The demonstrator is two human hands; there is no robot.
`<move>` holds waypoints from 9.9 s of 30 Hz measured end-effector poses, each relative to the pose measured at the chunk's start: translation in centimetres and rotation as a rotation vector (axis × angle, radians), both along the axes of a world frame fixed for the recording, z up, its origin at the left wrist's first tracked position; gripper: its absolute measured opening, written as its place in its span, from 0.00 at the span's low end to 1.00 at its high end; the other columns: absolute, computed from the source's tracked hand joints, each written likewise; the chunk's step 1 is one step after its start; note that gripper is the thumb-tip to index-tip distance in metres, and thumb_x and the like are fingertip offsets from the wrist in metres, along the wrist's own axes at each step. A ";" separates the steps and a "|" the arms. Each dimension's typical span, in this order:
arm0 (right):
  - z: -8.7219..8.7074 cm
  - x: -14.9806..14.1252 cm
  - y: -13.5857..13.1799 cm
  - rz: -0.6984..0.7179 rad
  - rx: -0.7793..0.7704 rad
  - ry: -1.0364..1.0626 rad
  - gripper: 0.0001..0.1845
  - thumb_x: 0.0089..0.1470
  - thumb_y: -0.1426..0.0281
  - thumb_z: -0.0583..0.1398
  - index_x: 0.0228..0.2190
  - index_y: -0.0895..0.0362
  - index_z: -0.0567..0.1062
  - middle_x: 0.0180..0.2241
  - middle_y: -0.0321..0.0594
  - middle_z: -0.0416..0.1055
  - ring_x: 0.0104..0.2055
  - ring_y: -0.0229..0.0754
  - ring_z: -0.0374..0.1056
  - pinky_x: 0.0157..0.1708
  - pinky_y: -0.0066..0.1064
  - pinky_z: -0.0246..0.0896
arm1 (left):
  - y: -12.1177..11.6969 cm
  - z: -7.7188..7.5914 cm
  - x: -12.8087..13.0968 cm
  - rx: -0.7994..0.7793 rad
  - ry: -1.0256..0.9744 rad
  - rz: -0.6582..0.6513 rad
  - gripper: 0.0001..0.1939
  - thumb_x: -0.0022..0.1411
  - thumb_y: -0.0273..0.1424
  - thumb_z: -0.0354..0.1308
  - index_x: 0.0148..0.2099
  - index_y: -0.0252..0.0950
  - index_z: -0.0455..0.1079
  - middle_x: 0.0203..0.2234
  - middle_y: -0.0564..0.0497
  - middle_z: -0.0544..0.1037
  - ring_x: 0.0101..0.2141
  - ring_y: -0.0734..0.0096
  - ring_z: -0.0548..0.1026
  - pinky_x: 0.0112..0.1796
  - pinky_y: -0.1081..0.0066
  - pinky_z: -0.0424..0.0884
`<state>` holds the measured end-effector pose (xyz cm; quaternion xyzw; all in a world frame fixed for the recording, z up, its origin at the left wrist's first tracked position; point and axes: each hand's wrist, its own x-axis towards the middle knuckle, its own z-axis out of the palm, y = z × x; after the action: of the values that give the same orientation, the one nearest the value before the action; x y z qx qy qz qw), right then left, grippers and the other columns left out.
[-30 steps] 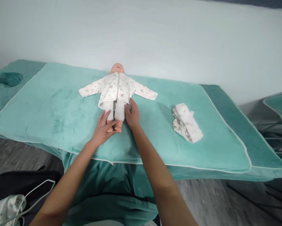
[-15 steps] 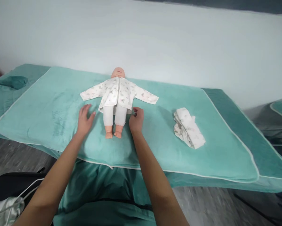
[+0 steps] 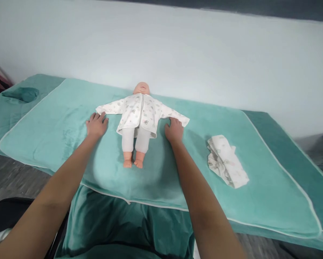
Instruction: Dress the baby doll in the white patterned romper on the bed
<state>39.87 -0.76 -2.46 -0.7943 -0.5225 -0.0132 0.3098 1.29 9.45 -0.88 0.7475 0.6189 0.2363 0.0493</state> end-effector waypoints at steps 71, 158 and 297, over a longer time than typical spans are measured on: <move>0.3 -0.2 0.6 -0.167 -0.169 -0.058 0.37 0.60 0.61 0.51 0.68 0.61 0.59 0.73 0.52 0.52 0.73 0.57 0.49 0.71 0.56 0.44 | 4.2 1.1 0.5 0.070 0.125 -0.020 0.28 0.70 0.28 0.42 0.69 0.38 0.64 0.64 0.39 0.70 0.61 0.46 0.66 0.56 0.48 0.63; -0.4 0.1 0.8 -0.184 -0.092 -0.071 0.35 0.58 0.63 0.54 0.65 0.60 0.63 0.70 0.54 0.58 0.70 0.59 0.55 0.68 0.59 0.50 | 1.5 0.7 0.8 0.127 0.044 0.159 0.15 0.63 0.24 0.49 0.49 0.35 0.71 0.51 0.35 0.76 0.55 0.42 0.70 0.52 0.49 0.66; 5.1 6.8 -22.9 -0.503 -0.230 -0.021 0.38 0.52 0.59 0.62 0.62 0.62 0.67 0.58 0.67 0.69 0.57 0.68 0.67 0.54 0.57 0.59 | -22.5 -1.0 4.7 0.040 -0.639 -0.419 0.19 0.69 0.39 0.57 0.58 0.39 0.70 0.58 0.40 0.70 0.61 0.57 0.69 0.61 0.52 0.67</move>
<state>46.67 -23.63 2.61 -0.9288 -0.3103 -0.0385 0.1990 5.94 -13.04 -1.85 0.7472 0.4015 0.4543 0.2721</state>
